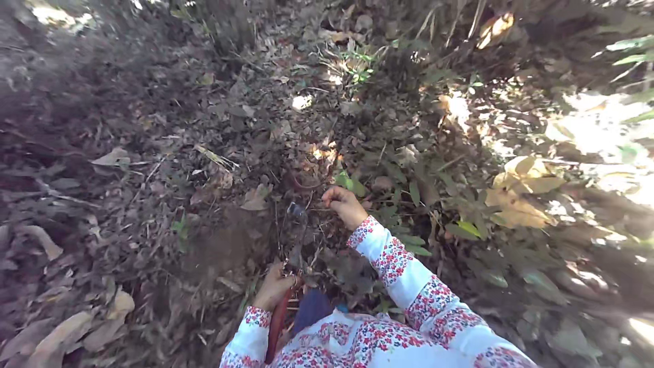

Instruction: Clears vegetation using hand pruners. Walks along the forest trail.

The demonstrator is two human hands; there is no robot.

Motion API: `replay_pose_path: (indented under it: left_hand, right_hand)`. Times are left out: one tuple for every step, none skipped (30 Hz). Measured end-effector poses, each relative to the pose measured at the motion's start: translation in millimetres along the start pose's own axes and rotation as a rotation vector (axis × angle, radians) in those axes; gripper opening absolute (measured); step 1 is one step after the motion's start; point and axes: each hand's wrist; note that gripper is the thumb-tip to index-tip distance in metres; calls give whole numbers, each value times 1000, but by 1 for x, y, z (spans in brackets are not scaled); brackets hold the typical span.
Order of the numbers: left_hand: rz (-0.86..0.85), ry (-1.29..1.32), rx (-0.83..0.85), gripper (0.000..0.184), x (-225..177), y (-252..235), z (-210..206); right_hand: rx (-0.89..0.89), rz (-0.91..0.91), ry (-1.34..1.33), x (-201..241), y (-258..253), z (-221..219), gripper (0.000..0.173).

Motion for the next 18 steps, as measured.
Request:
replay_pose_path:
  left_hand:
    - [11, -26, -8, 27, -13, -19, 6]
    - [12, -41, -16, 26, -26, -39, 12]
    - [0, -50, -21, 25, -38, -62, 19]
    - [-16, -57, -27, 25, -51, -86, 26]
    - [-39, -66, -38, 26, -64, -112, 34]
    - [-54, -69, -44, 27, -79, -140, 41]
    - [-67, -65, -55, 29, -94, -169, 49]
    - [-83, -68, -67, 30, -109, -199, 56]
    - [-95, -86, -77, 29, -123, -231, 64]
    - [-103, -133, -84, 29, -138, -263, 73]
    - [-116, -218, -99, 29, -157, -296, 83]
    - [-131, -329, -125, 32, -179, -329, 91]
    - [-134, -455, -147, 36, -202, -357, 97]
    - [-118, -576, -156, 39, -226, -381, 101]
    - [-100, -689, -158, 43, -250, -402, 105]
    - [-97, -782, -161, 45, -272, -422, 108]
    - [-107, -859, -165, 46, -292, -440, 112]
    - [-125, -920, -170, 47, -308, -459, 116]
  right_hand:
    - [16, 4, -2, 2, -27, -1, 14]
    - [31, 9, 0, 5, -55, -4, 15]
    - [44, 15, 3, 9, -85, -6, 15]
    - [51, 25, 9, 12, -115, -7, 15]
    - [53, 43, 20, 16, -147, -9, 15]
    - [47, 75, 36, 18, -180, -9, 15]
    - [40, 115, 48, 20, -213, -8, 15]
    - [34, 158, 58, 22, -247, -7, 15]
    - [20, 194, 58, 22, -279, -6, 14]
    - [16, 209, 41, 24, -311, -4, 14]
    - [-5, 207, 17, 30, -342, -3, 15]
    - [-31, 194, -9, 39, -373, -1, 18]
    - [-58, 169, -25, 47, -402, 2, 20]
    - [-79, 148, -29, 54, -427, 5, 21]
    - [-103, 134, -24, 61, -451, 8, 22]
    - [-117, 122, -14, 68, -474, 13, 22]
    - [-128, 115, -6, 75, -496, 17, 21]
    - [-153, 118, -7, 80, -518, 21, 20]
Point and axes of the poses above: each hand's wrist, its own y-axis away from the middle knuckle, its own z-axis out of the back of the hand, x = y × z, and after that the axes turned 13 degrees about y, right-handed
